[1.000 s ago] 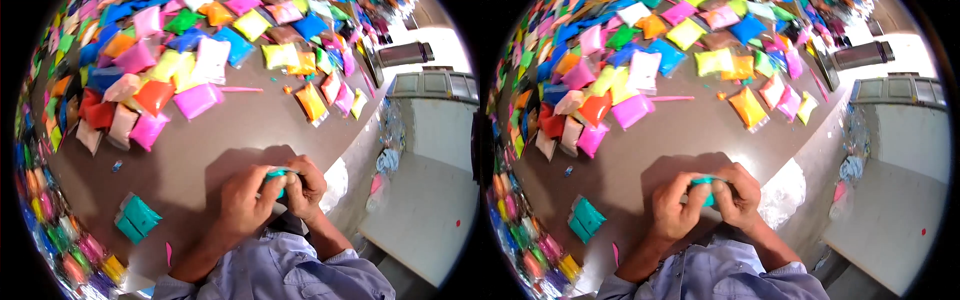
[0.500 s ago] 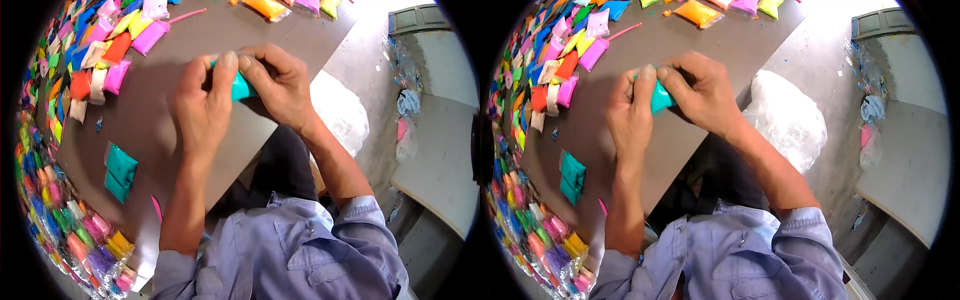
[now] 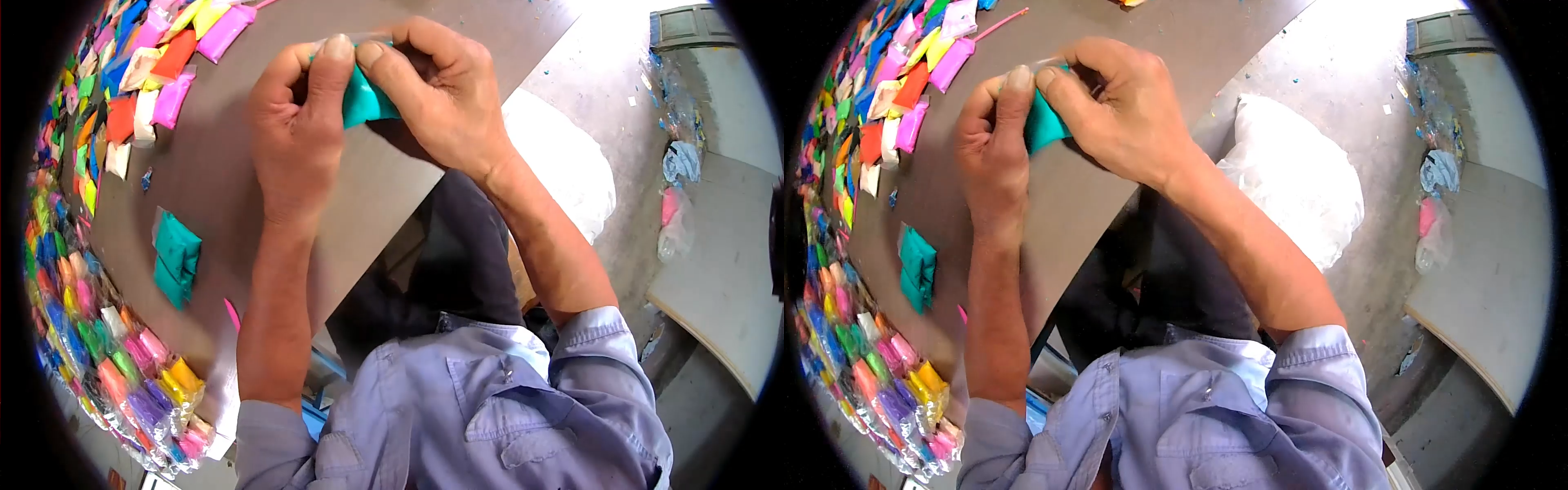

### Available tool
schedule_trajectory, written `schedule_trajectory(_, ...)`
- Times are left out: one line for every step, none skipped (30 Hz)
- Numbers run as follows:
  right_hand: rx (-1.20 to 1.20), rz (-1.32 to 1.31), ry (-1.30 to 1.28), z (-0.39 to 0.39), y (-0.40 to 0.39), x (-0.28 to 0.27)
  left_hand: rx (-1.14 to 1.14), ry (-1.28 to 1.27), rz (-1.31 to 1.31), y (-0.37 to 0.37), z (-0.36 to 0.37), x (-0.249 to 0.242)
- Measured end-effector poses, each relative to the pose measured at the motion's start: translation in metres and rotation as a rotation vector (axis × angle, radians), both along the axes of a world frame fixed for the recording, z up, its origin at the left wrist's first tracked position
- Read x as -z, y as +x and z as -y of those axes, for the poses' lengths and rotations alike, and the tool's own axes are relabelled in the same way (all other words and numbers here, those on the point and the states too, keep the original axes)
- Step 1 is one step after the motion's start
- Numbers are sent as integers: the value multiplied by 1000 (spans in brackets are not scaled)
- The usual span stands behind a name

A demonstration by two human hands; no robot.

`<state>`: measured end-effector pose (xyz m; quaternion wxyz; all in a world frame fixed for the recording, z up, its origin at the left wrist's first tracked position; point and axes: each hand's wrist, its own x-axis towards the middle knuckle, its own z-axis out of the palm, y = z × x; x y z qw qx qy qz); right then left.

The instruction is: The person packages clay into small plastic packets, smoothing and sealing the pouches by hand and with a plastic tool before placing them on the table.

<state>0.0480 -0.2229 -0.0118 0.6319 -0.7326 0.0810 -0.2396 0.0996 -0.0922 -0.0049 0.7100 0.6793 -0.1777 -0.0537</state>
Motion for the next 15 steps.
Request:
schedule_trajectory(-1, 0, 30, 0, 0, 2, 4, 8, -1, -2, -1, 1)
schedule_trajectory(2, 4, 58, 1, 0, 2, 5, 31, 17, -2, -2, 0)
schedule_trajectory(8, 13, 59, 2, 0, 1, 7, 50, 41, 0, -2, -2)
schedule_trajectory(24, 13, 28, 2, -2, -1, 12, 47, 55, 1, -1, -5)
schedule_trajectory(40, 14, -4, 2, -2, -1, -20, 105, 48, 1, -2, -7)
schedule_trajectory(9, 44, 36, 1, -1, 3, -52, 159, 43, 1, -4, -8)
schedule_trajectory(15, 57, -28, 0, 1, 4, -56, 212, 39, 1, -9, -6)
schedule_trajectory(24, 69, -99, 2, 1, 3, -48, 192, 52, 2, -10, -4)
schedule_trajectory(-4, 55, -137, 3, 0, 1, -94, 227, 103, 2, -9, -2)
schedule_trajectory(-12, 29, -101, 2, -1, -4, -140, 262, 150, 2, -8, -1)
schedule_trajectory(-31, 26, -113, 2, -1, -5, -143, 275, 125, 2, -12, 0)
schedule_trajectory(-51, 22, -121, 2, 0, -5, -147, 293, 100, 0, -16, 0)
schedule_trajectory(-73, 43, -168, 3, -1, -4, -166, 329, 83, -2, -18, -4)
schedule_trajectory(-95, 62, -212, 3, 0, -1, -159, 321, 88, -3, -20, -4)
schedule_trajectory(-60, 140, -168, 0, 2, 5, -166, 331, 90, -3, -23, -3)
